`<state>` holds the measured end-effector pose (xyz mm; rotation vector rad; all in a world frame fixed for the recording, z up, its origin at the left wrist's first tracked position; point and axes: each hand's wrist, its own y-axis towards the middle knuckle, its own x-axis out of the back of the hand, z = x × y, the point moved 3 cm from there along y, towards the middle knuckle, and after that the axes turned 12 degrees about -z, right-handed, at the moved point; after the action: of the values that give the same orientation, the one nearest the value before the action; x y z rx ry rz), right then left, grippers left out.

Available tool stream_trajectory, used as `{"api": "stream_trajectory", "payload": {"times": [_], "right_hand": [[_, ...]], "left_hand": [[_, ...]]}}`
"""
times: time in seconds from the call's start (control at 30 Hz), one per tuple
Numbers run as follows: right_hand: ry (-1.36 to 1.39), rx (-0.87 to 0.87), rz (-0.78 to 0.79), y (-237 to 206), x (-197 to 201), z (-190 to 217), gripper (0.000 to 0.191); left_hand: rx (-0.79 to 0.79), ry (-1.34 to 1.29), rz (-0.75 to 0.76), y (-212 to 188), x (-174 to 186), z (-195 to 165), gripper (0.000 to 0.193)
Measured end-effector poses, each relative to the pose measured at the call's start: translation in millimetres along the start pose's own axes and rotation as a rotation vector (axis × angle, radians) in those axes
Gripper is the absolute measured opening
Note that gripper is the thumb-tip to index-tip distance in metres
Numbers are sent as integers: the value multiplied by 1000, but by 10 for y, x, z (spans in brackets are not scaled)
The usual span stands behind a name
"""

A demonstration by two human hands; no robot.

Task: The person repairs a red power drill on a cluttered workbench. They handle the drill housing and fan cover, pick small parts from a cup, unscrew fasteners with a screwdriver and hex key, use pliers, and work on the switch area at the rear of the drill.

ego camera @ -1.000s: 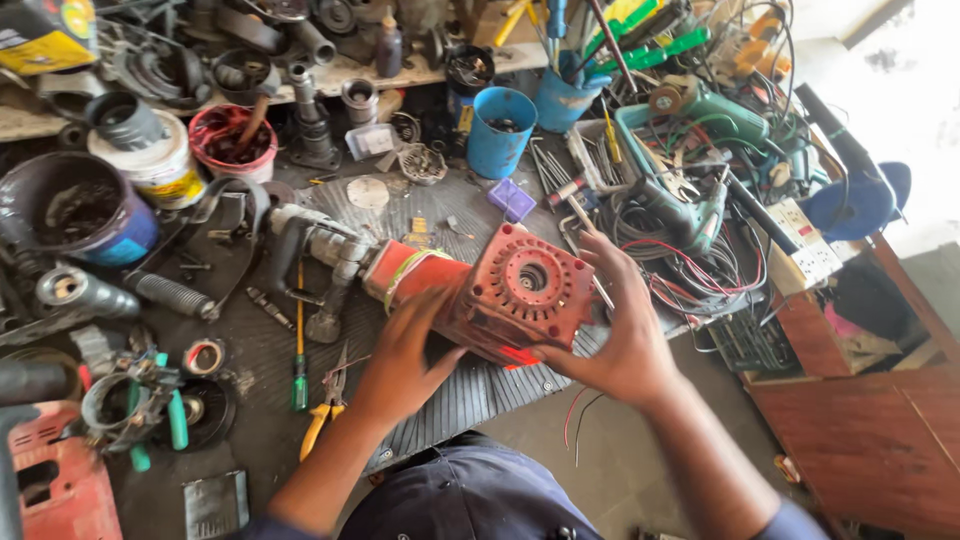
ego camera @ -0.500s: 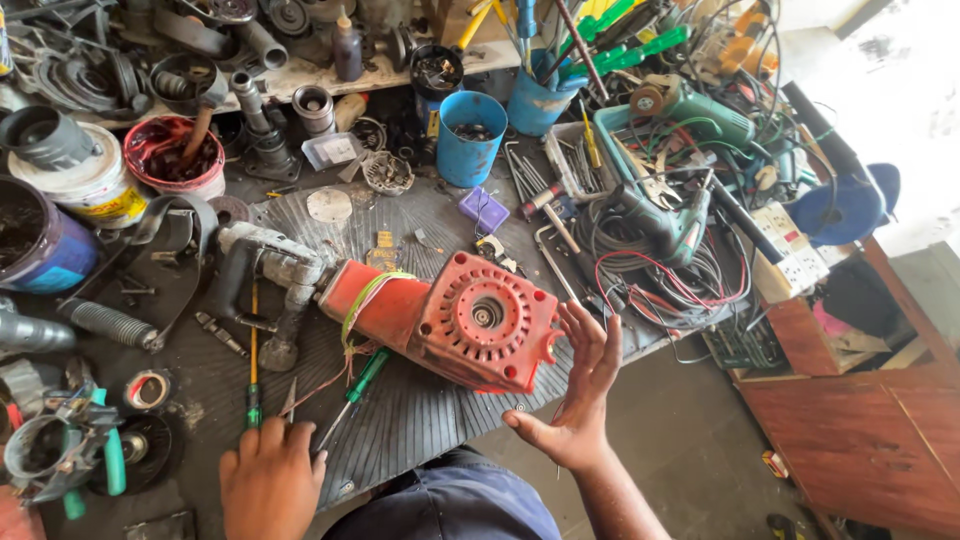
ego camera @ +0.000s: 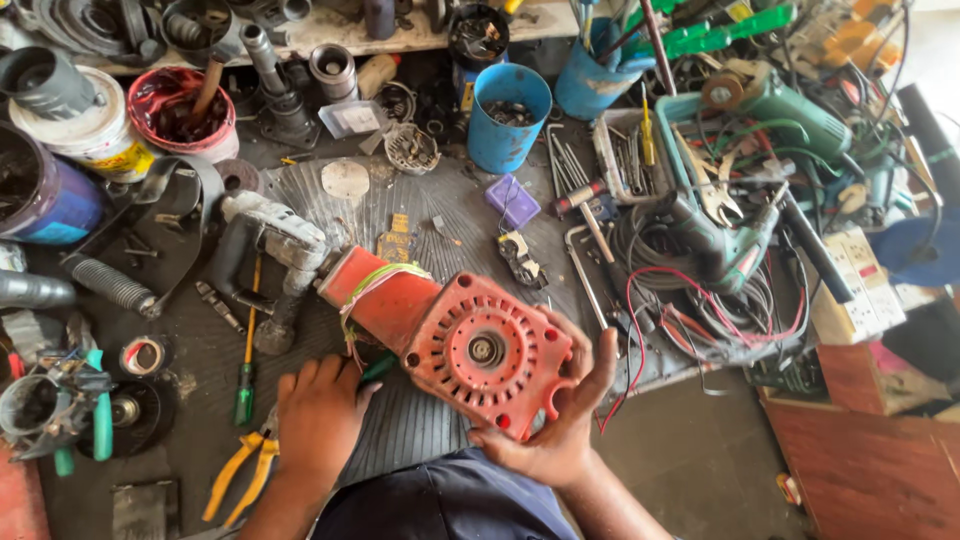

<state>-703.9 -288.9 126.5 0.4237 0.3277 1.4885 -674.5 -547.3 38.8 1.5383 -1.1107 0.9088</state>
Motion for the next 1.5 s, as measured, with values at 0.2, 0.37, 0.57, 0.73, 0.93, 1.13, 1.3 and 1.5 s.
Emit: {"api": "stream_trajectory", "payload": {"times": [0.2, 0.37, 0.57, 0.73, 0.93, 1.13, 1.3, 1.5], "right_hand": [[83, 45, -22, 8, -31, -106, 143], [65, 155, 5, 81, -13, -141, 140], [54, 101, 57, 72, 29, -115, 140], [125, 93, 46, 19, 9, -156, 137], [185, 93, 17, -20, 44, -213, 141], [219, 78, 18, -33, 40, -256, 138], [263, 82, 21, -77, 25, -260, 134], [228, 69, -8, -86, 69, -314, 127]], "left_hand": [[147, -23, 370, 99, 247, 223, 29], [488, -21, 224, -5, 1073, 702, 42], [111, -1600, 233, 36, 1641, 66, 28], [-227, -1194, 348, 252, 1680, -785, 27], [-111, -1356, 359, 560, 1887, -1057, 27], [-226, -1223, 77, 619, 1834, -1151, 32], [-504, -1144, -34, 535, 1831, -1122, 32], [-435, -1155, 54, 637, 1962, -1208, 34]]}}
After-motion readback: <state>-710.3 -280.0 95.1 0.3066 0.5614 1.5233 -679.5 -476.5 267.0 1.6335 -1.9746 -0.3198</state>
